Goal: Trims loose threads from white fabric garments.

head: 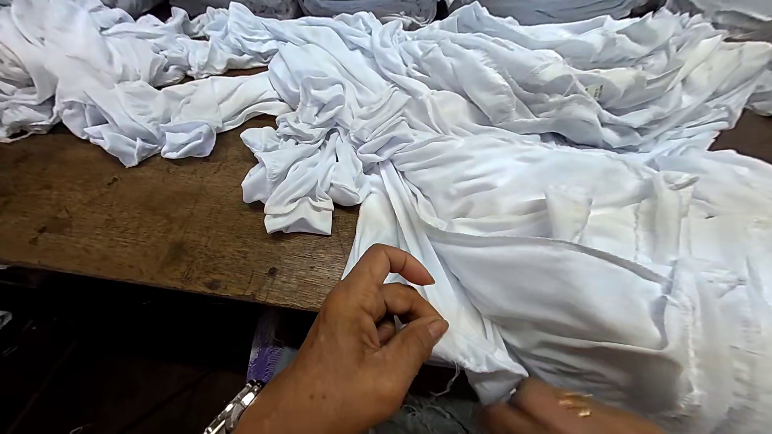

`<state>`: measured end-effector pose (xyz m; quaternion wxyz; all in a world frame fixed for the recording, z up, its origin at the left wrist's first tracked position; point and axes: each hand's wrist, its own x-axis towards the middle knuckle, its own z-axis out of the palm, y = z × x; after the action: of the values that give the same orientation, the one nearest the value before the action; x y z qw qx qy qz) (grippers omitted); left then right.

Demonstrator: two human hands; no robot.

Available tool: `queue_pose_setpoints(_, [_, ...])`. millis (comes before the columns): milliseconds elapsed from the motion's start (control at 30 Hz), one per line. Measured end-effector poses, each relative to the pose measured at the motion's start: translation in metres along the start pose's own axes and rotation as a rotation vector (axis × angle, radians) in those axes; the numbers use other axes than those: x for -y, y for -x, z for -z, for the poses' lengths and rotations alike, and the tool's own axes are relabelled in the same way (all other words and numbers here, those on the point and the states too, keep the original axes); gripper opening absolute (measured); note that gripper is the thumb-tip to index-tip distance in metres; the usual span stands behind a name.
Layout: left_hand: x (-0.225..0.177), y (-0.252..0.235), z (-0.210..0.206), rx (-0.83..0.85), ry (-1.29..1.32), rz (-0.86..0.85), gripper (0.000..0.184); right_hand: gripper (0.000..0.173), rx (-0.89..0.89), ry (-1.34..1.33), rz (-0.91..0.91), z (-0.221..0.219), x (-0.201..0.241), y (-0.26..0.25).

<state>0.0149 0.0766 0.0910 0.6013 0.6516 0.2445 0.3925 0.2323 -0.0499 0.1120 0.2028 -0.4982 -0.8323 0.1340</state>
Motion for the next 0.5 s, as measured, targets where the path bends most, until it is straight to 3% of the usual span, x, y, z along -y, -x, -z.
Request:
queue_pose_setpoints(33, [-0.001,0.0,0.0,0.004,0.006,0.002,0.034,0.047,-0.083,0.032,-0.049,0.003,-0.001,0.003])
queue_pose_setpoints(133, [-0.003,-0.001,0.0,0.014,-0.001,-0.004,0.034,0.041,-0.257,0.207,-0.107,0.008,-0.011,0.002])
queue_pose_setpoints(233, [-0.005,-0.002,0.0,0.013,-0.012,-0.005,0.034,0.039,-0.267,0.327,-0.078,0.007,-0.02,0.001])
queue_pose_setpoints(500, [-0.005,-0.003,-0.003,0.001,0.007,0.028,0.037,0.04,-0.26,0.321,-0.033,0.003,-0.024,0.001])
